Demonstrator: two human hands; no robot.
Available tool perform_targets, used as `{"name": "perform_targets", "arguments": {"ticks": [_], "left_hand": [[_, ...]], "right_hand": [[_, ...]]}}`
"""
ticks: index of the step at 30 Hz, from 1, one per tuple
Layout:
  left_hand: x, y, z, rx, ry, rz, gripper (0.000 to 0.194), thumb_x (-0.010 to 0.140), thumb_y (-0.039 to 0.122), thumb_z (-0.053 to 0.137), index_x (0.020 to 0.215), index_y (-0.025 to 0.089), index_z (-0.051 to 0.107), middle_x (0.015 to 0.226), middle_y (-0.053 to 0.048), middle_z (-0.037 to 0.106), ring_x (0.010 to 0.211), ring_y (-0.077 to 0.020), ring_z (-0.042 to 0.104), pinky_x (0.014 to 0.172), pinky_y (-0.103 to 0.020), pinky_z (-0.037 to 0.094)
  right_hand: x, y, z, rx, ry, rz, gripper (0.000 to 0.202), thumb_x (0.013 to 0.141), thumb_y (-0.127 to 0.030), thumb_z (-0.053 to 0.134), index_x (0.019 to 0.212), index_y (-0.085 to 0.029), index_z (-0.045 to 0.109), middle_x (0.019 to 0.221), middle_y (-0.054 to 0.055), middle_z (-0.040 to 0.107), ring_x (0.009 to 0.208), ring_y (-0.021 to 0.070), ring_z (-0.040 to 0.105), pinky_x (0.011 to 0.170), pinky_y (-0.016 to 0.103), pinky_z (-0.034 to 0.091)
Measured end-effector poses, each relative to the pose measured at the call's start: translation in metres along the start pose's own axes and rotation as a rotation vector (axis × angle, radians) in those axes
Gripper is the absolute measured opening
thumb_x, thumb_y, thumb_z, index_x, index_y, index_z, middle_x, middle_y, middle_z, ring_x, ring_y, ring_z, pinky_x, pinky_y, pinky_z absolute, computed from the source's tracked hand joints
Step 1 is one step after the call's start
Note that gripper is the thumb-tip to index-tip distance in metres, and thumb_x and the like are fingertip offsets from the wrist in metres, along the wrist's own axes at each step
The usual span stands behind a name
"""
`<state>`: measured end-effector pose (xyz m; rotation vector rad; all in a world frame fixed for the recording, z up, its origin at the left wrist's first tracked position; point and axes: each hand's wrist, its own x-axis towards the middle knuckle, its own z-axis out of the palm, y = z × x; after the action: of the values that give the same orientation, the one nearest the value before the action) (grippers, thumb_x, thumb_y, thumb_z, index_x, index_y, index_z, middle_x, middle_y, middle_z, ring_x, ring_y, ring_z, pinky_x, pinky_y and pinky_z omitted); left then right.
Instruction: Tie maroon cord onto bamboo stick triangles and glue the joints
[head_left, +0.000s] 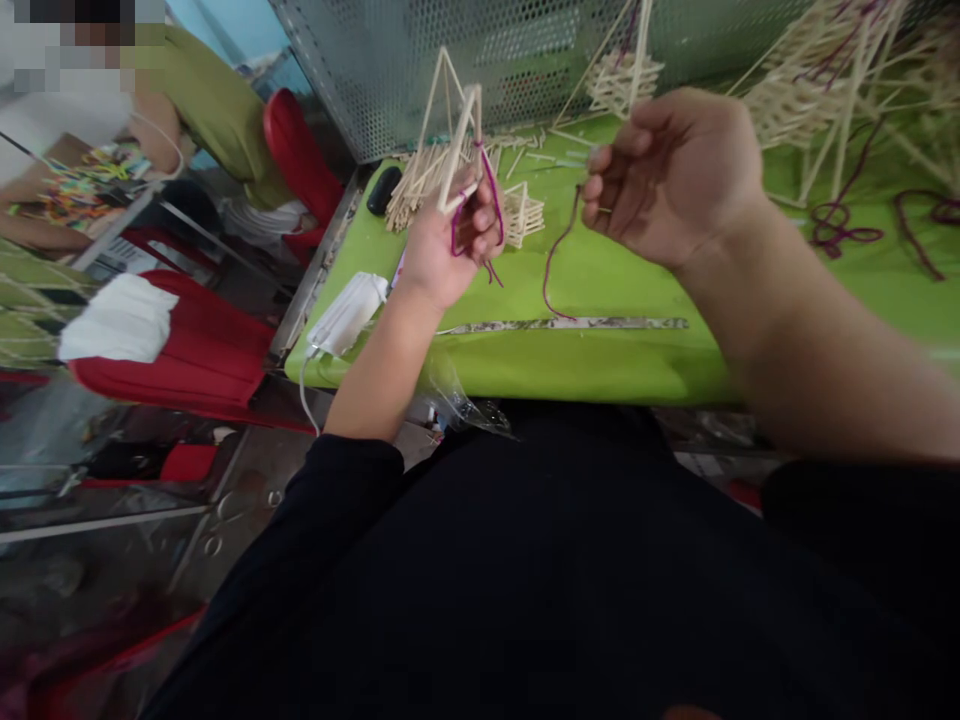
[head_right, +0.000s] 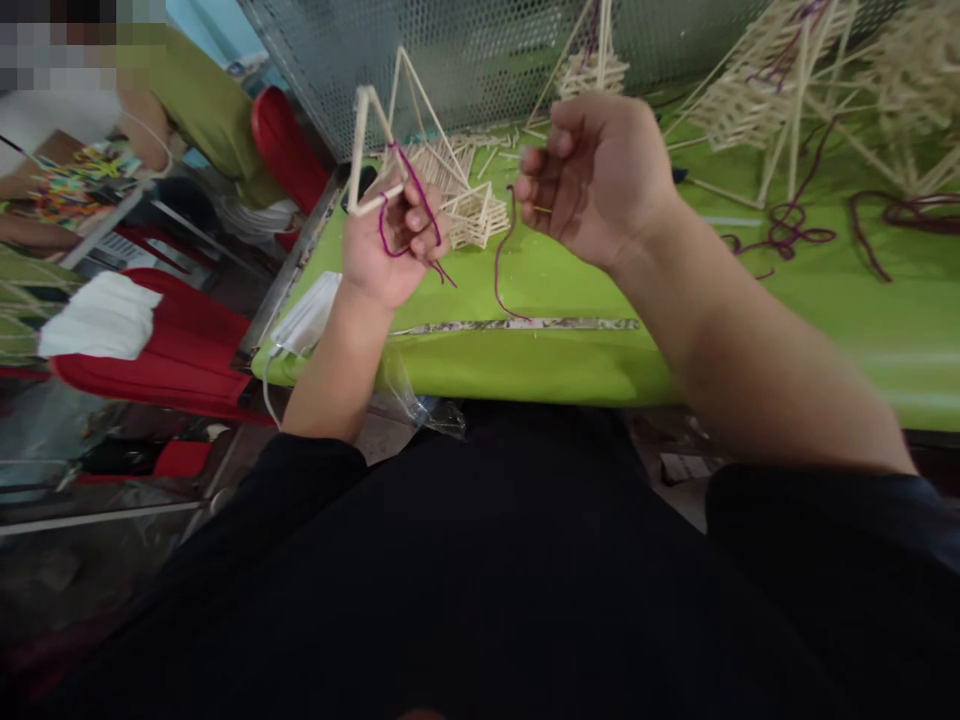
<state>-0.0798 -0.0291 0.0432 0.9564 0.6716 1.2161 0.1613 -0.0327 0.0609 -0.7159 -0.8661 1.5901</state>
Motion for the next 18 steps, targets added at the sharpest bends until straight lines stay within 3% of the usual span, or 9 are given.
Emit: {"name": "perform_targets", "arguments": {"ticks": [5,8,10,12,15,18], "left_hand": [[0.031,-0.008,-0.026,0.094,0.077,-0.132,0.038,0.112,0.03,0.041,0.079,0.021,0.056,0.063,0.004,0.041,0.047,-0.0063,0.038,0.046,-0.022,0.022],[0.047,-0.02,-0.043,0.318,0.15,0.012,0.035,0.107,0.033,0.05,0.076,0.022,0.059,0.064,0.003,0.045,0.049,-0.007,0.038,0.049,-0.024,0.021],[0.053,-0.027,-0.052,0.456,0.207,0.136,0.038,0.106,0.032,0.056,0.07,0.023,0.059,0.064,0.002,0.047,0.053,-0.009,0.042,0.053,-0.026,0.025],[0.056,-0.032,-0.057,0.736,0.213,0.197,0.04,0.106,0.026,0.059,0.066,0.023,0.057,0.064,0.001,0.049,0.06,-0.0125,0.048,0.063,-0.029,0.038],[0.056,-0.035,-0.064,1.154,0.16,0.164,0.043,0.104,0.017,0.058,0.062,0.023,0.053,0.062,0.0,0.045,0.068,-0.0174,0.054,0.086,-0.039,0.051],[0.056,-0.038,-0.069,1.268,0.128,0.14,0.042,0.102,0.012,0.059,0.062,0.023,0.053,0.06,0.001,0.043,0.065,-0.018,0.052,0.091,-0.045,0.052]], "right_hand": [[0.0,-0.017,-0.001,0.045,0.008,-0.103,0.033,0.064,-0.018,0.073,0.074,-0.023,0.042,0.077,-0.001,0.046,0.059,0.0113,0.033,0.054,0.028,0.024],[-0.001,-0.026,-0.005,0.03,-0.026,-0.155,0.035,0.06,-0.019,0.076,0.071,-0.022,0.042,0.077,-0.001,0.04,0.06,0.012,0.019,0.053,0.03,0.015],[-0.002,-0.031,-0.007,-0.004,-0.046,-0.146,0.036,0.058,-0.019,0.077,0.069,-0.022,0.043,0.078,-0.001,0.039,0.061,0.0123,0.017,0.054,0.03,0.014],[-0.003,-0.033,-0.007,-0.047,-0.054,-0.138,0.037,0.056,-0.019,0.078,0.068,-0.022,0.044,0.077,0.0,0.038,0.061,0.0119,0.017,0.055,0.03,0.014],[-0.004,-0.033,-0.006,-0.087,-0.043,-0.132,0.035,0.053,-0.019,0.078,0.065,-0.021,0.045,0.077,0.0,0.037,0.062,0.0116,0.019,0.057,0.03,0.012],[-0.002,-0.03,-0.005,-0.104,-0.021,-0.124,0.035,0.052,-0.021,0.077,0.065,-0.021,0.046,0.078,0.001,0.035,0.064,0.0125,0.021,0.059,0.031,0.011]]}}
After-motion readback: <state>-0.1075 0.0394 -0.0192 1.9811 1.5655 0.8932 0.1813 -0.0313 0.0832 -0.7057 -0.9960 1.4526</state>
